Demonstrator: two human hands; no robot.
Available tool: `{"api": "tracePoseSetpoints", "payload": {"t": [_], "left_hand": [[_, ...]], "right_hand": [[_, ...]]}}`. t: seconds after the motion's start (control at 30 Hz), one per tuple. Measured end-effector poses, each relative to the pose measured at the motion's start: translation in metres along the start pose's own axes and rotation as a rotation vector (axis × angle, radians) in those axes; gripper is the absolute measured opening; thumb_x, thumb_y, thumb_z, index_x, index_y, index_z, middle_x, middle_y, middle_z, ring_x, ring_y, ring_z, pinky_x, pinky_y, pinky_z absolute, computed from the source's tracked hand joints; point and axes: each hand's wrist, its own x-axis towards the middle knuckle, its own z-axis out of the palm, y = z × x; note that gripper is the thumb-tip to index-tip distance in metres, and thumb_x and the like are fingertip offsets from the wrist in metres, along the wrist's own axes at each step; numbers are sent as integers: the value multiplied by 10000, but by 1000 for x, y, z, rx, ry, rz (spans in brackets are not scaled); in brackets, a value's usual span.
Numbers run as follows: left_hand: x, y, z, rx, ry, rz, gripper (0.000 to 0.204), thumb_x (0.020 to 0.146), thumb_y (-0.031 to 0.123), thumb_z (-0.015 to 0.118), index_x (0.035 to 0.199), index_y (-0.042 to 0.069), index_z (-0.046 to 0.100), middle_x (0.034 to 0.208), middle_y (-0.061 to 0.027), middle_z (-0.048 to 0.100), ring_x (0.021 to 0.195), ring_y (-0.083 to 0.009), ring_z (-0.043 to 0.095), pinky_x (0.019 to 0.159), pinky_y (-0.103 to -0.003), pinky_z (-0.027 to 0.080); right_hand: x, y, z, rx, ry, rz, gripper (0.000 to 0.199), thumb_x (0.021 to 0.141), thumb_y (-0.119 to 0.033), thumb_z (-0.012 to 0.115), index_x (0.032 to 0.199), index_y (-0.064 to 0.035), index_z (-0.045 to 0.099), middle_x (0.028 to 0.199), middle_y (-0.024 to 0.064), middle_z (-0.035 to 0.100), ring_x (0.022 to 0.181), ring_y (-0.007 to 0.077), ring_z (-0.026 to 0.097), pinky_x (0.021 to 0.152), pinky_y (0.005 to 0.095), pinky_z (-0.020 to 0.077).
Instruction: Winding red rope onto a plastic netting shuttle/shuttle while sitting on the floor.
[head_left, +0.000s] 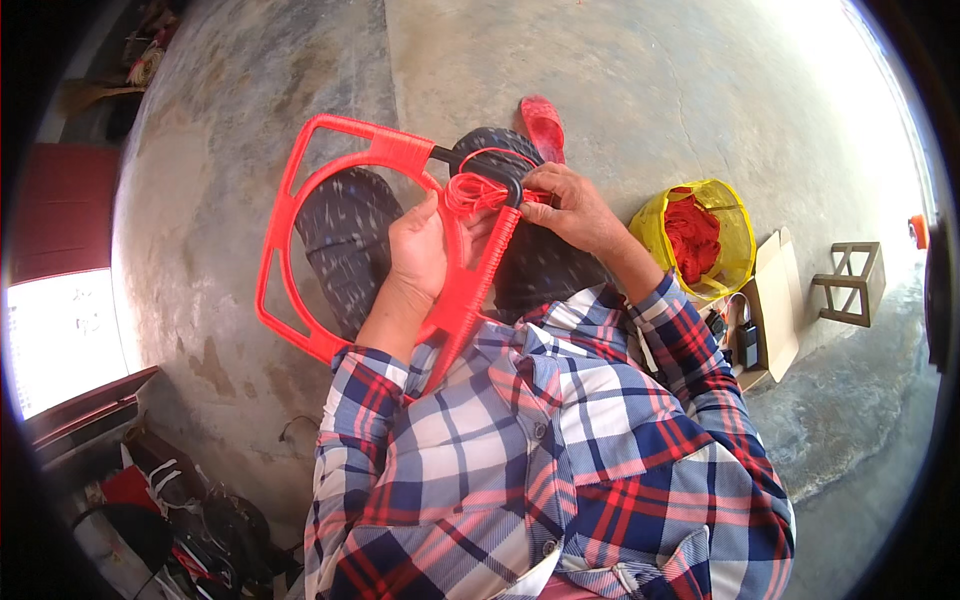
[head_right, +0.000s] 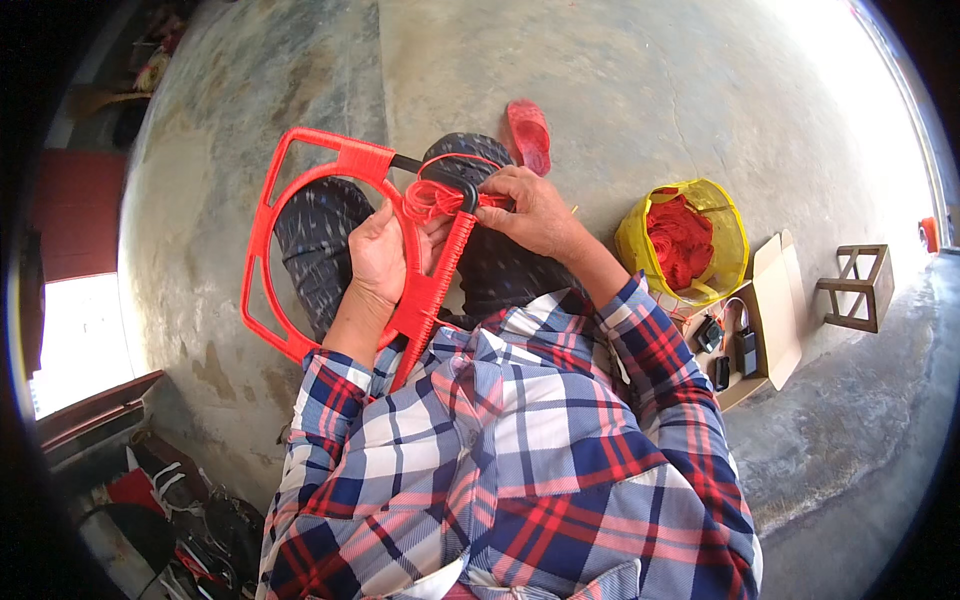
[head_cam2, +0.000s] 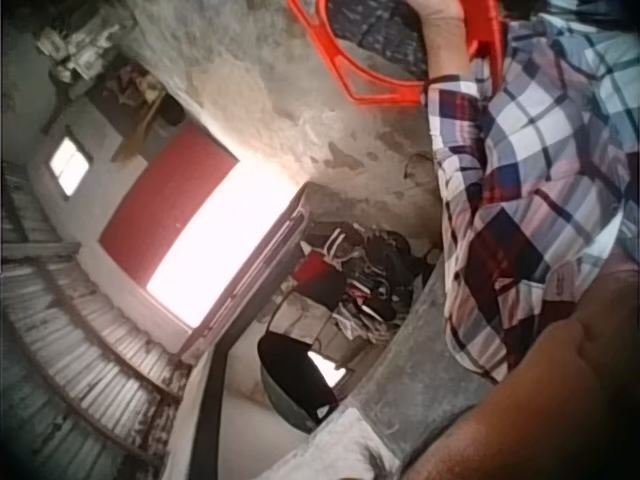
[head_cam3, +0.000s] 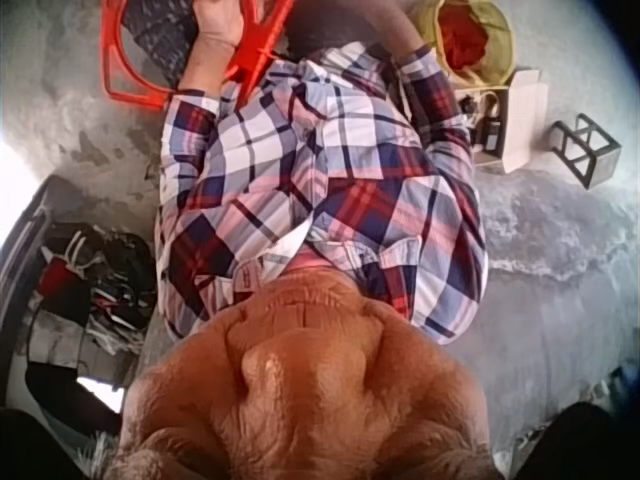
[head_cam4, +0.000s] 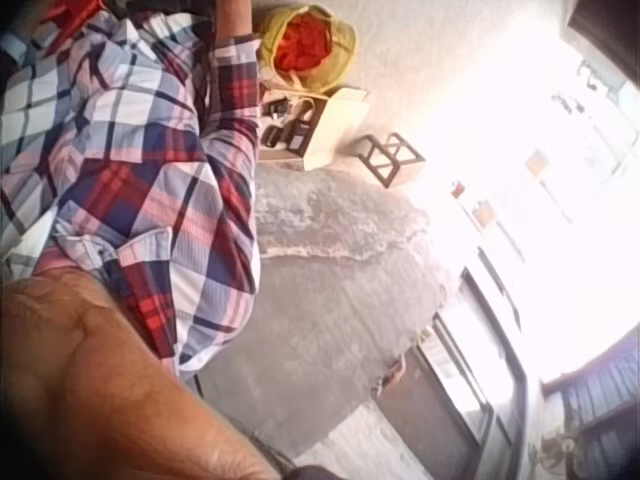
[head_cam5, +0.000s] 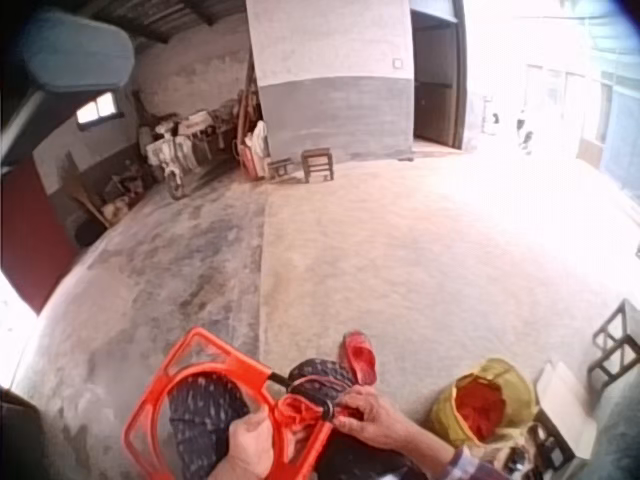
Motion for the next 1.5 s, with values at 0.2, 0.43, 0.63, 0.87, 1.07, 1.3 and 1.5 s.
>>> {"api": "tracePoseSetpoints", "payload": {"t": [0.2,0.43,0.63,0.87,1.07,1.3,1.5], "left_hand": [[1,0,-10,34,-57,-67,687,871,368,557,1366,-66,361,1322,-246,486,1218,-357,488,1042,-439,397],[-3,3,-8,80,2,-213,646,879,355,537,1329,-92,417,1241,-276,528,1067,-365,580,887,-450,506],[0,0,-17,28,-53,-280,621,870,344,549,1317,-76,447,1142,-282,577,919,-357,627,785,-445,543],[3,-5,-7,27,-53,-254,551,867,323,561,1321,24,469,1065,-250,590,867,-348,610,755,-434,526],[8,-4,-30,-20,-36,-299,410,915,349,524,1242,102,524,1036,-232,595,855,-333,610,714,-415,517],[2,4,-17,101,75,-274,514,949,432,459,1273,35,503,1057,-225,616,834,-336,642,724,-435,533],[0,5,-12,104,62,-252,522,960,425,440,1249,-1,521,1077,-228,617,852,-348,648,742,-445,538]], "right_hand": [[-16,7,-22,589,232,-13,122,768,-129,651,825,-26,620,989,125,635,957,262,607,868,368,463],[-68,13,-126,1240,438,29,119,804,-80,576,915,-72,533,684,5,443,584,115,416,537,277,401],[-40,-15,-60,829,442,494,145,921,-134,548,1057,-84,535,701,-36,485,546,55,461,439,210,373],[-34,-48,-5,809,110,342,141,898,-60,592,1013,-54,511,740,-38,474,599,43,441,523,191,368],[-46,-62,-18,961,-13,321,252,845,19,566,1085,-54,543,724,-45,460,572,28,411,475,198,314],[-40,4,-113,819,706,456,291,867,-69,557,1158,-55,568,906,45,624,623,90,529,515,241,465],[-59,-46,-72,533,-22,368,368,869,-80,569,1230,-10,563,964,85,653,799,142,602,708,281,487]]}}
